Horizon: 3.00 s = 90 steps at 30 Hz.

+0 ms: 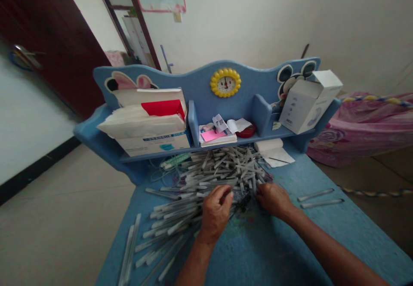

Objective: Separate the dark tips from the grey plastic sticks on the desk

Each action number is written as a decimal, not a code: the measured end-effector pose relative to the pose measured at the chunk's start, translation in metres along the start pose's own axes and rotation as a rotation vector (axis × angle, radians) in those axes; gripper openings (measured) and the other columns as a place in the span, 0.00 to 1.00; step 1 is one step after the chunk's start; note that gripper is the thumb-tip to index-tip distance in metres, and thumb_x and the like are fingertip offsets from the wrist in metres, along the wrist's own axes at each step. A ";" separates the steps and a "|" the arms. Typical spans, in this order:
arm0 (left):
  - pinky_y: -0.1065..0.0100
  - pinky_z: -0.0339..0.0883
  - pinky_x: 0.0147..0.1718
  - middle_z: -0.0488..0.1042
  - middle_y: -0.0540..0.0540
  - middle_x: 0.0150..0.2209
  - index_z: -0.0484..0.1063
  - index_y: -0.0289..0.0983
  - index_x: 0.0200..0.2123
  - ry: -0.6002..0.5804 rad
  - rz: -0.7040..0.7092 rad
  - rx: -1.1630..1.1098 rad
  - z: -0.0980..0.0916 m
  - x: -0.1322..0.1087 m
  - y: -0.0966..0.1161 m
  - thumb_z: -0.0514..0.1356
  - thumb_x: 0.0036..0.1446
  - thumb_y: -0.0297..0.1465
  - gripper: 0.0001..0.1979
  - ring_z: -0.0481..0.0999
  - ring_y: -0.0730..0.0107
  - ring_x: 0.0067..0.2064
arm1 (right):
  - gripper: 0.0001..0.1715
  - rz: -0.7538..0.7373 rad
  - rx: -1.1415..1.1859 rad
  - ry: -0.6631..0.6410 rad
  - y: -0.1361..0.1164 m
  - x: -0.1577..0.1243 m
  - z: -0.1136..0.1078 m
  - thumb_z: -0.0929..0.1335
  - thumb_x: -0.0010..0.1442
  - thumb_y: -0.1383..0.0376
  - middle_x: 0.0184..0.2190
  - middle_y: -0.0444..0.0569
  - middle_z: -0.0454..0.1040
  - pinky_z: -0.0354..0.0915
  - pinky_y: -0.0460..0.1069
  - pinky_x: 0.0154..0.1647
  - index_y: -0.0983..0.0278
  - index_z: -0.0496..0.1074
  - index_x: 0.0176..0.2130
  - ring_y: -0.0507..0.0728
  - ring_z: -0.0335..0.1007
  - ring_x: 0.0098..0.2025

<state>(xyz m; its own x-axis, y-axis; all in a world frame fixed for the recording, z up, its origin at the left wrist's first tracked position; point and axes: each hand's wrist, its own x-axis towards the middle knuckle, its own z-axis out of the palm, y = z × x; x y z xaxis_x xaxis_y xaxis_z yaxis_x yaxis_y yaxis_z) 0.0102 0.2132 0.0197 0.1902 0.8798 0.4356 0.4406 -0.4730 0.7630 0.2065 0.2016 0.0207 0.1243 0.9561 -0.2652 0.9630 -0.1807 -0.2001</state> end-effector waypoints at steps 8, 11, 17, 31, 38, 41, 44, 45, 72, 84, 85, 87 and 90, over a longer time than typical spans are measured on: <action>0.72 0.69 0.30 0.76 0.47 0.32 0.73 0.36 0.35 -0.001 -0.026 -0.014 0.000 -0.001 -0.002 0.56 0.53 0.30 0.08 0.75 0.70 0.33 | 0.09 0.032 0.257 -0.215 0.008 0.008 -0.003 0.61 0.48 0.70 0.17 0.50 0.72 0.62 0.45 0.20 0.66 0.69 0.21 0.55 0.70 0.20; 0.71 0.69 0.31 0.76 0.47 0.32 0.73 0.36 0.35 -0.009 -0.038 -0.007 0.000 -0.002 -0.004 0.56 0.53 0.31 0.08 0.75 0.70 0.33 | 0.10 0.019 0.371 -0.280 0.012 0.003 0.000 0.60 0.51 0.69 0.13 0.45 0.69 0.57 0.42 0.13 0.65 0.67 0.22 0.50 0.63 0.13; 0.71 0.70 0.31 0.76 0.47 0.32 0.73 0.36 0.35 -0.011 -0.064 -0.021 0.001 -0.001 -0.005 0.56 0.53 0.32 0.09 0.76 0.69 0.33 | 0.10 -0.005 0.436 -0.283 0.017 -0.005 0.007 0.61 0.51 0.67 0.11 0.42 0.66 0.56 0.42 0.14 0.65 0.68 0.23 0.49 0.59 0.11; 0.72 0.69 0.30 0.76 0.46 0.33 0.73 0.36 0.35 -0.019 -0.052 -0.018 -0.001 0.001 -0.002 0.56 0.53 0.31 0.08 0.75 0.70 0.34 | 0.14 -0.222 0.030 0.102 -0.006 -0.015 -0.007 0.61 0.56 0.66 0.30 0.51 0.76 0.60 0.47 0.33 0.59 0.72 0.41 0.58 0.72 0.35; 0.72 0.70 0.29 0.76 0.47 0.31 0.73 0.36 0.35 -0.026 -0.048 -0.028 -0.002 0.001 0.000 0.56 0.53 0.31 0.08 0.75 0.70 0.33 | 0.14 -0.245 -0.091 0.110 -0.020 -0.011 -0.006 0.59 0.57 0.68 0.29 0.55 0.76 0.61 0.48 0.31 0.63 0.72 0.36 0.60 0.73 0.33; 0.72 0.69 0.29 0.76 0.47 0.31 0.73 0.36 0.34 -0.026 -0.047 -0.037 -0.001 0.000 0.001 0.56 0.53 0.31 0.08 0.75 0.70 0.32 | 0.10 -0.274 0.150 0.204 -0.016 -0.014 -0.007 0.61 0.54 0.68 0.27 0.50 0.75 0.60 0.46 0.30 0.63 0.71 0.33 0.56 0.71 0.31; 0.72 0.69 0.29 0.76 0.47 0.31 0.73 0.36 0.35 -0.036 -0.054 -0.047 -0.001 -0.001 0.002 0.56 0.53 0.31 0.08 0.75 0.70 0.32 | 0.06 -0.280 0.626 0.195 -0.017 -0.019 -0.007 0.63 0.50 0.69 0.23 0.45 0.72 0.59 0.44 0.26 0.65 0.69 0.30 0.52 0.69 0.26; 0.72 0.69 0.29 0.76 0.47 0.31 0.73 0.36 0.34 -0.041 -0.054 -0.049 -0.001 -0.001 0.002 0.56 0.53 0.32 0.08 0.75 0.70 0.32 | 0.04 -0.272 0.819 0.156 -0.019 -0.020 -0.007 0.64 0.49 0.68 0.24 0.45 0.72 0.60 0.44 0.25 0.65 0.68 0.29 0.52 0.69 0.26; 0.71 0.67 0.37 0.75 0.46 0.34 0.73 0.38 0.37 -0.194 0.128 0.003 0.000 -0.004 0.014 0.55 0.56 0.27 0.08 0.75 0.68 0.37 | 0.07 -0.609 0.732 0.259 -0.009 -0.031 -0.068 0.66 0.53 0.66 0.26 0.45 0.70 0.62 0.45 0.33 0.65 0.74 0.29 0.51 0.66 0.30; 0.70 0.68 0.37 0.76 0.45 0.34 0.73 0.37 0.38 -0.202 0.165 0.038 -0.001 -0.004 0.012 0.54 0.57 0.28 0.08 0.75 0.68 0.37 | 0.08 -0.690 0.620 0.279 -0.011 -0.033 -0.072 0.65 0.55 0.71 0.27 0.45 0.71 0.62 0.45 0.33 0.65 0.74 0.30 0.51 0.68 0.31; 0.70 0.68 0.37 0.76 0.45 0.34 0.73 0.37 0.37 -0.199 0.174 0.038 -0.001 -0.004 0.013 0.54 0.57 0.28 0.08 0.75 0.68 0.36 | 0.08 -0.702 0.605 0.282 -0.011 -0.033 -0.072 0.65 0.55 0.71 0.27 0.45 0.71 0.62 0.45 0.33 0.65 0.74 0.30 0.51 0.68 0.31; 0.71 0.68 0.36 0.75 0.45 0.33 0.73 0.37 0.37 -0.196 0.184 0.041 -0.001 -0.004 0.014 0.54 0.57 0.28 0.08 0.75 0.69 0.36 | 0.08 -0.717 0.583 0.284 -0.010 -0.033 -0.072 0.64 0.56 0.71 0.27 0.46 0.71 0.62 0.45 0.33 0.64 0.74 0.30 0.51 0.68 0.31; 0.71 0.67 0.35 0.75 0.46 0.33 0.73 0.37 0.37 -0.198 0.179 0.048 -0.001 -0.004 0.015 0.54 0.57 0.28 0.08 0.74 0.69 0.35 | 0.08 -0.722 0.579 0.289 -0.009 -0.032 -0.072 0.64 0.56 0.72 0.28 0.46 0.72 0.62 0.46 0.33 0.64 0.73 0.31 0.51 0.68 0.32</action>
<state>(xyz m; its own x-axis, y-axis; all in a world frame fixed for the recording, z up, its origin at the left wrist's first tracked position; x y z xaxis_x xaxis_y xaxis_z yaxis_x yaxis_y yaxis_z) 0.0149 0.2029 0.0299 0.4350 0.7765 0.4558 0.4245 -0.6233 0.6568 0.2107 0.1889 0.0990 -0.3222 0.8871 0.3305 0.5729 0.4607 -0.6779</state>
